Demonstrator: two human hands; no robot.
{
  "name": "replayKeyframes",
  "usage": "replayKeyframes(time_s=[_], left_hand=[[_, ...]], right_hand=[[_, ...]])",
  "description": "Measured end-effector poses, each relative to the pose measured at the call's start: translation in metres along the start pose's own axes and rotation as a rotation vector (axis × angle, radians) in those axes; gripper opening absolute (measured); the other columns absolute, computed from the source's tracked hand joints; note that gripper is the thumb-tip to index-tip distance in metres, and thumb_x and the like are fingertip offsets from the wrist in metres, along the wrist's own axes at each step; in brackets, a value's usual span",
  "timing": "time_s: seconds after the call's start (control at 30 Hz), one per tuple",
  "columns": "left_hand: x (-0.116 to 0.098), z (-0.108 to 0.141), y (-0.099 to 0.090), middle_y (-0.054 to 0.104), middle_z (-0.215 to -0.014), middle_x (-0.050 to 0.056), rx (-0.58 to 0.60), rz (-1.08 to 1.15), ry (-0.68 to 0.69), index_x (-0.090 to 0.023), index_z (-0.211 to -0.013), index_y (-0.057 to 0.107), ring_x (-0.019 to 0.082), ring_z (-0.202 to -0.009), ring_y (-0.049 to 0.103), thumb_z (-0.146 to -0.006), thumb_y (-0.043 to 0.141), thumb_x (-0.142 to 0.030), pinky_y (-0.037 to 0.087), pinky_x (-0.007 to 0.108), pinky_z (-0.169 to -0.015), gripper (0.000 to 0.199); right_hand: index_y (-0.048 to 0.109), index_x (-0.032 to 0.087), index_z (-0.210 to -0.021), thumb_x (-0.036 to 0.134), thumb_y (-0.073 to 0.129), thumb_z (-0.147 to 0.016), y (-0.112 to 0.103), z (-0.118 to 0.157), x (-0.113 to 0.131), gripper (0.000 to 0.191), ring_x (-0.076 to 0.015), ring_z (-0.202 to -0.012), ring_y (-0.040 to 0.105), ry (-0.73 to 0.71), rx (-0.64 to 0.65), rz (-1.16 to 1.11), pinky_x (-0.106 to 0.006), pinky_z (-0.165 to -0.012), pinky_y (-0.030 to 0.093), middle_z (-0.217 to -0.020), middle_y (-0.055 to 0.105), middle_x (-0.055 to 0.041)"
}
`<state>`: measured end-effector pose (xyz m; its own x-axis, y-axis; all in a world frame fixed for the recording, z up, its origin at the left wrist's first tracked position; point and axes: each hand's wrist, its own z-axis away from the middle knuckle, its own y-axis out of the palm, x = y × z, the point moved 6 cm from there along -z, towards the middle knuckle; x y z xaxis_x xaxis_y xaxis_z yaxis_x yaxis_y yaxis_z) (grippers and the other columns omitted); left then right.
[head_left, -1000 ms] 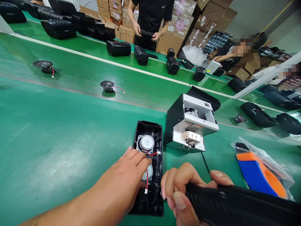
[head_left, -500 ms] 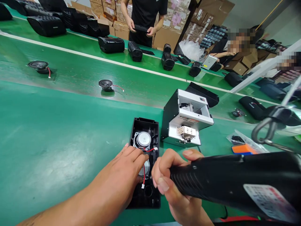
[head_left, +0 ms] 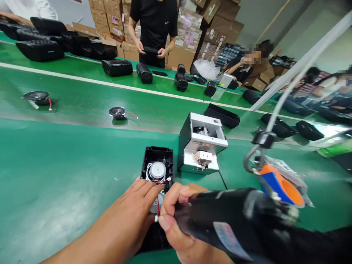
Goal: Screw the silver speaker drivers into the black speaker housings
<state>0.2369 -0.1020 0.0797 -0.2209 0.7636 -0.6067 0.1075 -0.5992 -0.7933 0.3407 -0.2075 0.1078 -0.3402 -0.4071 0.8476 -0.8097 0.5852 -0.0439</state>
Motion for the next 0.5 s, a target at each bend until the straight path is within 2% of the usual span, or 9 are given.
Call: replayKeyframes(time_s=[0.1, 0.13, 0.17, 0.23, 0.27, 0.33, 0.4, 0.47, 0.5], left_hand=[[0.012, 0.001, -0.019, 0.077, -0.148, 0.009, -0.091, -0.06, 0.091, -0.029, -0.151, 0.069, 0.028, -0.131, 0.075, -0.1, 0.052, -0.011, 0.066, 0.043, -0.11, 0.057], [0.017, 0.001, -0.026, 0.078, -0.147, 0.007, -0.119, -0.098, 0.138, -0.03, -0.148, 0.072, 0.027, -0.131, 0.076, -0.1, 0.051, -0.01, 0.066, 0.04, -0.11, 0.056], [0.023, 0.001, -0.034, 0.079, -0.146, 0.006, -0.138, -0.141, 0.195, -0.032, -0.144, 0.075, 0.027, -0.132, 0.077, -0.098, 0.052, -0.009, 0.065, 0.04, -0.114, 0.056], [0.036, 0.001, -0.046, 0.081, -0.147, 0.003, -0.146, -0.216, 0.292, -0.035, -0.137, 0.079, 0.028, -0.138, 0.075, -0.094, 0.057, -0.008, 0.055, 0.047, -0.127, 0.056], [0.042, 0.001, -0.049, 0.081, -0.147, 0.0, -0.132, -0.245, 0.324, -0.038, -0.136, 0.079, 0.029, -0.14, 0.074, -0.091, 0.061, -0.009, 0.047, 0.051, -0.134, 0.057], [0.052, 0.001, -0.053, 0.081, -0.145, -0.004, -0.105, -0.285, 0.354, -0.041, -0.133, 0.079, 0.028, -0.143, 0.072, -0.084, 0.066, -0.01, 0.032, 0.055, -0.142, 0.059], [0.056, 0.0, -0.053, 0.083, -0.137, -0.009, -0.084, -0.322, 0.38, -0.044, -0.125, 0.079, 0.025, -0.143, 0.071, -0.08, 0.067, -0.009, 0.023, 0.052, -0.144, 0.058], [0.054, 0.0, -0.052, 0.085, -0.121, -0.012, -0.098, -0.345, 0.391, -0.041, -0.109, 0.08, 0.022, -0.138, 0.072, -0.079, 0.066, -0.005, 0.022, 0.046, -0.141, 0.049], [0.052, 0.0, -0.052, 0.085, -0.112, -0.012, -0.122, -0.347, 0.378, -0.039, -0.101, 0.079, 0.022, -0.132, 0.074, -0.08, 0.066, -0.004, 0.026, 0.045, -0.136, 0.043]], right_hand=[[0.058, 0.032, -0.122, 0.016, 0.075, -0.1, 0.005, 0.0, 0.0, 0.032, -0.017, -0.071, 0.064, 0.021, 0.035, 0.061, -0.035, -0.079, 0.061, -0.089, 0.064, 0.0055], [0.059, 0.033, -0.122, 0.02, 0.075, -0.103, 0.005, -0.002, 0.002, 0.028, -0.0156, -0.068, 0.062, 0.01, 0.012, 0.027, -0.034, -0.076, 0.062, -0.088, 0.063, 0.0058], [0.06, 0.034, -0.128, 0.026, 0.075, -0.106, 0.001, -0.004, 0.006, 0.028, -0.0135, -0.061, 0.057, -0.032, -0.049, -0.052, -0.03, -0.067, 0.06, -0.087, 0.06, 0.0067], [0.049, 0.043, -0.151, 0.036, 0.072, -0.113, -0.016, -0.011, 0.015, 0.044, -0.0101, -0.049, 0.044, -0.157, -0.256, -0.265, -0.022, -0.046, 0.047, -0.085, 0.053, 0.0094], [0.042, 0.048, -0.157, 0.034, 0.071, -0.115, -0.026, -0.017, 0.019, 0.053, -0.0102, -0.048, 0.044, -0.195, -0.311, -0.318, -0.021, -0.045, 0.046, -0.085, 0.052, 0.01], [0.041, 0.051, -0.158, 0.023, 0.07, -0.115, -0.048, -0.032, 0.026, 0.059, -0.0126, -0.055, 0.053, -0.231, -0.406, -0.255, -0.024, -0.059, 0.056, -0.083, 0.056, 0.0106], [0.043, 0.045, -0.157, 0.016, 0.073, -0.111, -0.074, -0.046, 0.032, 0.062, -0.0144, -0.06, 0.054, -0.313, -0.516, -0.129, -0.028, -0.063, 0.058, -0.084, 0.059, 0.0102], [0.042, 0.041, -0.158, 0.016, 0.075, -0.109, -0.092, -0.059, 0.032, 0.064, -0.0151, -0.061, 0.055, -0.371, -0.561, 0.015, -0.03, -0.064, 0.057, -0.085, 0.059, 0.0101], [0.041, 0.039, -0.158, 0.017, 0.075, -0.109, -0.097, -0.063, 0.029, 0.064, -0.0153, -0.062, 0.055, -0.386, -0.562, 0.075, -0.03, -0.065, 0.056, -0.085, 0.059, 0.0101]])
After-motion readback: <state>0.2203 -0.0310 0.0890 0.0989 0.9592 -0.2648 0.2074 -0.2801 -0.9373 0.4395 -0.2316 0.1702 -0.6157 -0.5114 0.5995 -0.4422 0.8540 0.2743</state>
